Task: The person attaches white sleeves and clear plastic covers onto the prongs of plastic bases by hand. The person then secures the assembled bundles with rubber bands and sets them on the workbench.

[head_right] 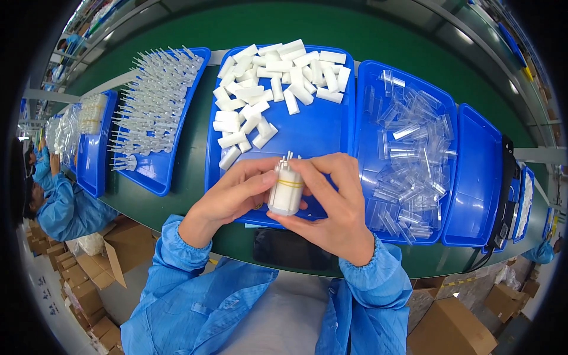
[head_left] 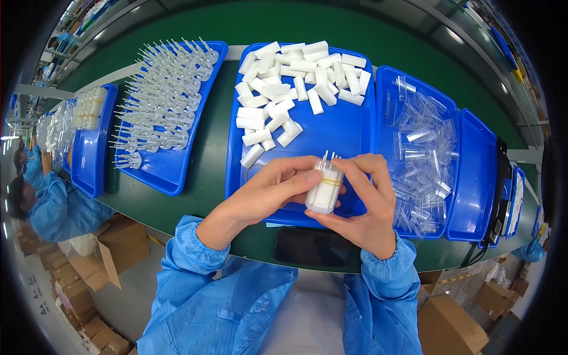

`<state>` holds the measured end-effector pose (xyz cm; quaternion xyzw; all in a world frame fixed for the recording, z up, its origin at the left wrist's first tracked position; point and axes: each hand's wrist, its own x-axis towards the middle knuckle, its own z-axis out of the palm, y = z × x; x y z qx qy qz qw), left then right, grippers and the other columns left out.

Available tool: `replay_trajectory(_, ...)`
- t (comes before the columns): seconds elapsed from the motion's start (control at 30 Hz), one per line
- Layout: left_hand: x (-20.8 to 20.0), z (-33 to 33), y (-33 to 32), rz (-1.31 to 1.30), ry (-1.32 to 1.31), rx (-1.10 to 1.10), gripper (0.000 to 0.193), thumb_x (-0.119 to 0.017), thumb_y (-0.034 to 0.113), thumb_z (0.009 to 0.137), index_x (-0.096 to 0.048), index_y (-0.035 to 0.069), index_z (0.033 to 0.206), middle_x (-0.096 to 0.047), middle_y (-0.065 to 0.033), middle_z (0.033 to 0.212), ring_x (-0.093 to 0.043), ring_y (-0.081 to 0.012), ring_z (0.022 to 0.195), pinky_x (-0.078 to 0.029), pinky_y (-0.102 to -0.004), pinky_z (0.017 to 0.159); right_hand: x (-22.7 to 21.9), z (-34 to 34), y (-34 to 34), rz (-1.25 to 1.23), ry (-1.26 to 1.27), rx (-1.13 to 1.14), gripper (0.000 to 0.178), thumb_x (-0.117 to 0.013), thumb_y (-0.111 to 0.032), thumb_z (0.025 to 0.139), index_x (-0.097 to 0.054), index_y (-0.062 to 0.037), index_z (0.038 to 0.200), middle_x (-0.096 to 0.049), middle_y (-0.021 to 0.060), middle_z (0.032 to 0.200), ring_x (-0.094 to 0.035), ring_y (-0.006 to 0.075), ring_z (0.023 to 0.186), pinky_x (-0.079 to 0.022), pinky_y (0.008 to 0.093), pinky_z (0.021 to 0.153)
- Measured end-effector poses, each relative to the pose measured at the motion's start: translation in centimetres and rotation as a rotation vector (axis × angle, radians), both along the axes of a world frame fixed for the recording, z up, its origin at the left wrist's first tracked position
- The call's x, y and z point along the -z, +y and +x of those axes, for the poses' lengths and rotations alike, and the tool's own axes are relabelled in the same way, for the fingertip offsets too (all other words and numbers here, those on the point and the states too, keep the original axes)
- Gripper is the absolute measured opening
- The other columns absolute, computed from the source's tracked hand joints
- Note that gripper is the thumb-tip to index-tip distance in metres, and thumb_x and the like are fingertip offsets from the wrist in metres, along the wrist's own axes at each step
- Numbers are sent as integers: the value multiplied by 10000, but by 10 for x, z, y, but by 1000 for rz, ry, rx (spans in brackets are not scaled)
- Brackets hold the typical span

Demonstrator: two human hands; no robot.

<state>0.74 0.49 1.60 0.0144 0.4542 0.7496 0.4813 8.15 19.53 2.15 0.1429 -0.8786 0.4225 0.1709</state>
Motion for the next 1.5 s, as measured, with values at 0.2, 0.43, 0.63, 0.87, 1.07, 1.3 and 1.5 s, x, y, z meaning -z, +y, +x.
replay_trajectory(0.2,3,0,-3,-43,206,-50,381,-733,170,926,-584,-3,1231,-676,-90,1108,-667,-131,976,-550,-267,812,-4,-2,-7,-41,-52,42,831,-952,-273,558,-619,-67,1291,-548,119,1202,-537,307,1057,-439,429,874)
replay_trajectory(0.43,10,3,1,-89,375,-67,439,-812,188,860,-600,-12,1189,-687,-80,1029,-660,-109,923,-543,-254,777,2,-2,-12,84,24,44,738,-932,-207,570,-652,-72,1239,-577,99,1135,-554,300,1003,-434,431,844)
replay_trajectory(0.63,9,5,-1,-122,411,24,435,-755,194,909,-578,-6,1252,-683,-80,1050,-639,-85,916,-533,-244,745,4,-3,-8,161,166,3,686,-926,-191,575,-668,-61,1198,-617,81,1158,-568,289,974,-439,435,845)
replay_trajectory(0.87,7,11,1,-42,578,-180,413,-708,76,872,-541,30,1247,-653,-39,990,-628,-120,879,-526,-282,764,-2,3,-12,141,148,72,843,-892,-468,598,-630,-23,1265,-546,153,1279,-543,334,1069,-433,475,893)
replay_trajectory(1.07,-1,14,4,-269,966,-345,283,-828,99,754,-648,44,965,-647,-58,859,-641,-145,781,-497,-276,671,6,4,-6,179,173,123,875,-893,-512,582,-629,-25,1260,-557,142,1262,-543,338,1056,-428,481,891)
replay_trajectory(1.3,4,13,-2,-242,1005,-415,141,-791,58,785,-651,45,798,-662,-67,780,-650,-166,678,-479,-284,582,0,-2,-9,227,175,88,788,-886,-473,607,-648,-20,1206,-592,142,1184,-544,347,1024,-426,483,887)
replay_trajectory(1.5,-6,6,-32,-304,991,-431,122,-768,28,806,-646,32,801,-704,-65,820,-669,-119,758,-521,-270,673,-3,6,-12,272,115,104,686,-893,-372,648,-658,0,1174,-595,145,1169,-527,367,1057,-430,479,920)
